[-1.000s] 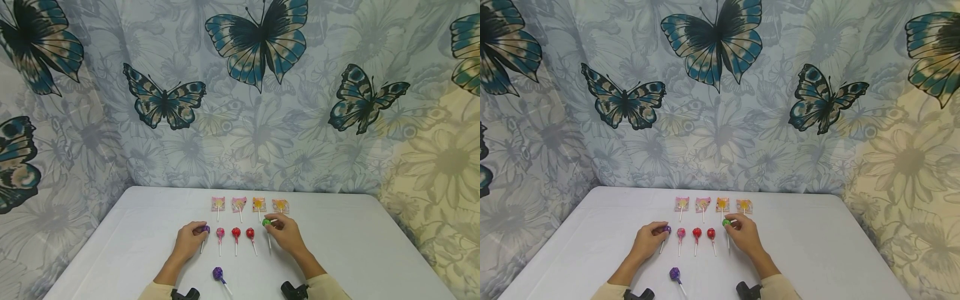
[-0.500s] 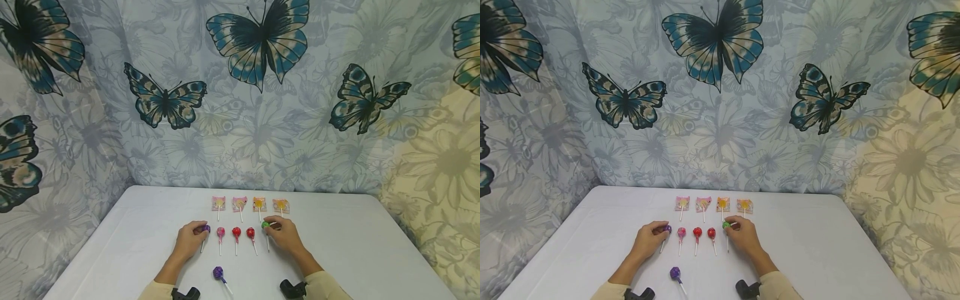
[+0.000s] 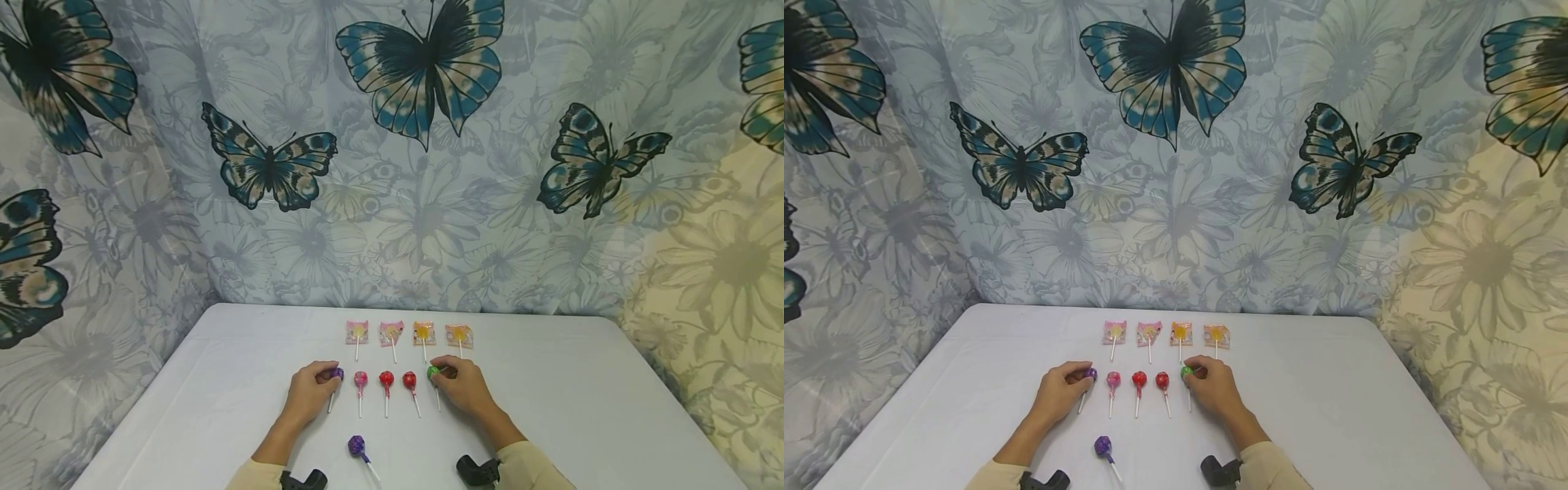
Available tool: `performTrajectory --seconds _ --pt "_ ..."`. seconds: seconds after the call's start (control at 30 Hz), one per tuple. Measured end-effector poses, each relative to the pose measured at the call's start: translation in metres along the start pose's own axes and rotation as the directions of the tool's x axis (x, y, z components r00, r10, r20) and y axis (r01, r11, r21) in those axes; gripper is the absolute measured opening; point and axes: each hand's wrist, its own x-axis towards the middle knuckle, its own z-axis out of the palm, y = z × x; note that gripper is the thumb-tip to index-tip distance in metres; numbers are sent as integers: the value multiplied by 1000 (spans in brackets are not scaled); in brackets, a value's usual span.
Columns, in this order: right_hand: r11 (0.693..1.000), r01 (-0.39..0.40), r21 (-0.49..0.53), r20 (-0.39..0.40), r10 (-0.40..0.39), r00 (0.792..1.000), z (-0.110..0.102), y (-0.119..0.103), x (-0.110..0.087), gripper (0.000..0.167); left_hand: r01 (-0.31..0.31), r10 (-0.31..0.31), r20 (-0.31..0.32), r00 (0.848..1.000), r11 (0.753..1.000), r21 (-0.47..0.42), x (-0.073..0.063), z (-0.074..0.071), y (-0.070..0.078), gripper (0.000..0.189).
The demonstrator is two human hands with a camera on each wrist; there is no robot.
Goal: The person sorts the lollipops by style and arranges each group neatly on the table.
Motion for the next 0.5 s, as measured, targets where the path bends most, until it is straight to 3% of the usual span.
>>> performTrajectory --seconds 0.5 --pt "1000 -18 -24 -4 18 1000 0 -3 -1 26 -5 5 -2 1000 1000 -5 0 0 0 27"
